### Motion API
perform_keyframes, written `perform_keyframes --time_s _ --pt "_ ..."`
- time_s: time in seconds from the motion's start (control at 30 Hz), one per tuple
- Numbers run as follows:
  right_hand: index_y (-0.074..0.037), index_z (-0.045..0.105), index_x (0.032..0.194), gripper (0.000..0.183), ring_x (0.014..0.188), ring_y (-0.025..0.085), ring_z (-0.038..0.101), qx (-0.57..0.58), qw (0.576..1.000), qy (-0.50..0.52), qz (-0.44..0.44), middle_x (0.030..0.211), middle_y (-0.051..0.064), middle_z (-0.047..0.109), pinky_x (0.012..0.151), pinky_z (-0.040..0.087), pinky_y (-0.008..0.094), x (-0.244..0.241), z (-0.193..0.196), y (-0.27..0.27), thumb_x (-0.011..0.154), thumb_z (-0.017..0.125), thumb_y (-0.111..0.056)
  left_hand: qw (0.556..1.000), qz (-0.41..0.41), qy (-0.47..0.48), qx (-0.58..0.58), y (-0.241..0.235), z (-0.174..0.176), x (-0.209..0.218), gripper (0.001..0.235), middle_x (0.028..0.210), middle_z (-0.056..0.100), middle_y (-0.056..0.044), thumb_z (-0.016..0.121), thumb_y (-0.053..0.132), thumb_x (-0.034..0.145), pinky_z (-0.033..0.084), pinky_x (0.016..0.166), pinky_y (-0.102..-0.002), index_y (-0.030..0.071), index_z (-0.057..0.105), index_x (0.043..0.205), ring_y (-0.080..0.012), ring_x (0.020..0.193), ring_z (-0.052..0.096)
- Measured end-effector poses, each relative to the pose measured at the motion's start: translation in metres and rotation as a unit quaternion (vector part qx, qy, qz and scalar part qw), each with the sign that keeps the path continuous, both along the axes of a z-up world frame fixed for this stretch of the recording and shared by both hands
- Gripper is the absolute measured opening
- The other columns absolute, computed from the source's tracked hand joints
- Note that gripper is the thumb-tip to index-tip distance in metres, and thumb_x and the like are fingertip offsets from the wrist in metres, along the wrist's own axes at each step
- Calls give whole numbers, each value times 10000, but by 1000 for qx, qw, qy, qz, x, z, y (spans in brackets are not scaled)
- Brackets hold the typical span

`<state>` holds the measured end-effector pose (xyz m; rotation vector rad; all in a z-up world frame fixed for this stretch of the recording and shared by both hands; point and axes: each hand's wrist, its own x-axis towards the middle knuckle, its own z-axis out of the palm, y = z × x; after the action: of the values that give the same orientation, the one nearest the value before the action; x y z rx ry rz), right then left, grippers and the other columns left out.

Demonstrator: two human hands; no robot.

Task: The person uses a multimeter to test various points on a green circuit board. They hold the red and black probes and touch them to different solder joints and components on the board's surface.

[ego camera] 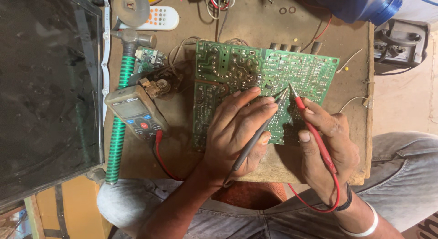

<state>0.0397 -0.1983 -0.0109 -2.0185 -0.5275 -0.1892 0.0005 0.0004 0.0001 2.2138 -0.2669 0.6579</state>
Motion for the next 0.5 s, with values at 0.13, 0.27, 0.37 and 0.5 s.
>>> perform_keyframes --time_s 0.13,0.27,0.37,0.5 --pt "-24 664 1297 270 974 148 635 2 1000 -2 2 1311 137 714 900 512 244 -1 -1 0 1047 699 -122 1000 0 1 -1 0 0 0 309 1317 701 -123 568 197 1073 433 1190 -479 24 616 1325 -316 1398 575" --pt "-19 662 1295 270 978 147 635 9 1000 -2 3 1308 140 714 902 512 243 0 -1 0 1048 699 -123 1000 3 4 6 0 0 0 310 1309 704 -119 561 204 1072 434 1203 -488 26 619 1318 -315 1394 577" --pt "-18 664 1289 265 979 148 636 4 1000 -7 5 1291 143 715 902 516 243 0 0 0 1047 698 -121 1000 4 4 10 0 0 0 313 1311 702 -119 557 208 1070 436 1229 -506 26 619 1317 -315 1391 576" --pt "-13 660 1285 272 980 151 638 -2 1000 1 5 1300 150 708 895 517 243 0 2 0 1041 697 -125 1000 0 7 8 0 -1 -1 312 1322 698 -122 556 206 1073 430 1203 -494 28 616 1322 -316 1395 574"
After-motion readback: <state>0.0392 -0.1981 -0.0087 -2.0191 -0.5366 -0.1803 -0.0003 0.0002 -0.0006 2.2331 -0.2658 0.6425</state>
